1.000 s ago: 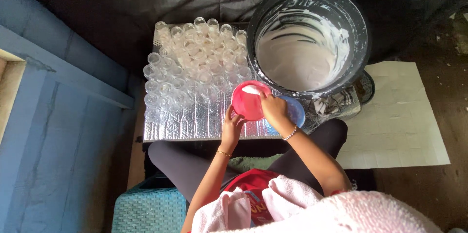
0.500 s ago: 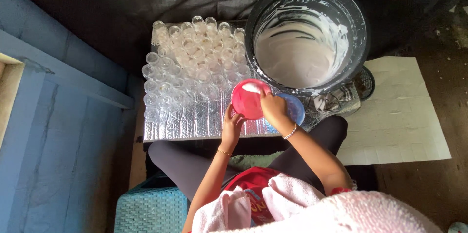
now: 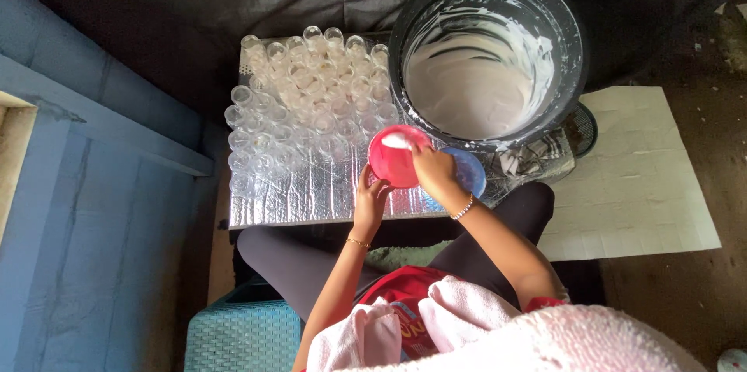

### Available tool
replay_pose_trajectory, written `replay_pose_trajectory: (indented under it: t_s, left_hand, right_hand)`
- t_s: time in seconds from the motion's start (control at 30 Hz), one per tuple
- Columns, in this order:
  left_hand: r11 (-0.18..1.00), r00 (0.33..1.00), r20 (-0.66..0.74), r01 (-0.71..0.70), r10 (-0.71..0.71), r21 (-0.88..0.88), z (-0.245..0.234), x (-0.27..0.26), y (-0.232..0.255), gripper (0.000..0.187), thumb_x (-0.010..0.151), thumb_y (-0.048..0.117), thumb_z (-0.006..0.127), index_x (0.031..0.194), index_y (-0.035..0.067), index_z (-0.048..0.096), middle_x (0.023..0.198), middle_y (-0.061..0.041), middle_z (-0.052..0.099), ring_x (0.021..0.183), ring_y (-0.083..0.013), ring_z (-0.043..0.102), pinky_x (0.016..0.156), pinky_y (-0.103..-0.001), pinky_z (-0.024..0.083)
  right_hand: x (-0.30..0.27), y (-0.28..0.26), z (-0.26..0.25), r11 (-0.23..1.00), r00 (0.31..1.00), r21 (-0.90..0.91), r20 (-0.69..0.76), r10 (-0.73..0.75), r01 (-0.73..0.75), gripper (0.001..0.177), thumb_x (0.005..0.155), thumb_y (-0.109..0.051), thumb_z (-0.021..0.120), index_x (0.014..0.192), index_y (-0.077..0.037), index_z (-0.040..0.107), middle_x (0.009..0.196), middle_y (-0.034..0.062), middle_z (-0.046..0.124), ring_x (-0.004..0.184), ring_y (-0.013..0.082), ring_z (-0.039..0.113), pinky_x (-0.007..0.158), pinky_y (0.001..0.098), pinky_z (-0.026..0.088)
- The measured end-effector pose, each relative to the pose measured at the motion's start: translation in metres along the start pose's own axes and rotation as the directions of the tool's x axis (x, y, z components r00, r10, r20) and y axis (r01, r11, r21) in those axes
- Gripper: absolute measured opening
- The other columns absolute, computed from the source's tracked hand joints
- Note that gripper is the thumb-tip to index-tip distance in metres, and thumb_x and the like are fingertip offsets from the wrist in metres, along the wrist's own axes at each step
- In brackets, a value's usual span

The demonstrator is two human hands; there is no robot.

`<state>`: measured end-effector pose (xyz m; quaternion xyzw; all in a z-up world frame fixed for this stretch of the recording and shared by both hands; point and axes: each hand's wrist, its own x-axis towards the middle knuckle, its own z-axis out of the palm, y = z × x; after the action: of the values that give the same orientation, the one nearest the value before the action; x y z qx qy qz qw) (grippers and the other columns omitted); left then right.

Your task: Scooping a white creamy substance from a large bucket into a small bowl and then filling individual plastic cups.

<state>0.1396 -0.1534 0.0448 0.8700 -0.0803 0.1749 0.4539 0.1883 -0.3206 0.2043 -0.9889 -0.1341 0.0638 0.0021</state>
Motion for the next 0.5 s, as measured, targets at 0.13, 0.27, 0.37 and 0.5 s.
replay_pose_trajectory:
  t_s: [0.13, 0.27, 0.37, 0.5]
  left_hand:
    - [1.000, 1.000, -0.004, -0.009, 0.009, 0.000, 0.007, 0.000, -0.012, 0.013, 0.085, 0.022, 0.080, 0.094, 0.014, 0.074, 0.141, -0.026, 0.050, 0.132, -0.0468, 0.052, 0.107, -0.050, 0.047]
    - [1.000, 1.000, -0.010, 0.010, -0.010, 0.023, 0.005, 0.003, -0.017, 0.013, 0.085, 0.024, 0.081, 0.095, 0.018, 0.074, 0.142, -0.023, 0.051, 0.131, -0.0452, 0.053, 0.105, -0.049, 0.049]
    - [1.000, 1.000, 0.007, 0.010, -0.010, 0.016, 0.000, 0.002, -0.012, 0.014, 0.085, 0.024, 0.081, 0.095, 0.018, 0.074, 0.142, -0.023, 0.050, 0.132, -0.0451, 0.053, 0.106, -0.050, 0.049]
    - [1.000, 1.000, 0.016, 0.005, -0.006, 0.018, -0.004, 0.002, -0.002, 0.014, 0.086, 0.023, 0.080, 0.096, 0.016, 0.073, 0.143, -0.023, 0.049, 0.132, -0.0459, 0.052, 0.107, -0.051, 0.048]
  right_hand:
    - [0.016, 0.009, 0.042, 0.999, 0.997, -0.035, -0.072, -0.020, 0.018, 0.045, 0.096, -0.006, 0.043, 0.136, -0.011, 0.063, 0.094, 0.0158, 0.073, 0.075, 0.0360, 0.077, 0.062, 0.0506, 0.061]
    - [0.033, 0.039, 0.143, 0.981, 0.978, -0.117, -0.123, -0.171, 0.157, 0.027, 0.091, -0.008, 0.052, 0.100, -0.016, 0.077, 0.073, 0.0072, 0.072, 0.067, 0.0320, 0.076, 0.057, 0.0457, 0.059]
    - [0.037, 0.051, 0.147, 0.973, 0.978, -0.152, -0.091, -0.189, 0.174, 0.031, 0.092, -0.007, 0.052, 0.089, -0.018, 0.080, 0.072, 0.0055, 0.074, 0.066, 0.0296, 0.076, 0.056, 0.0436, 0.058]
    - [0.015, 0.013, 0.020, 0.979, 0.962, -0.168, -0.229, -0.152, 0.115, 0.037, 0.092, -0.008, 0.054, 0.123, -0.015, 0.073, 0.083, 0.0093, 0.073, 0.066, 0.0286, 0.076, 0.055, 0.0448, 0.059]
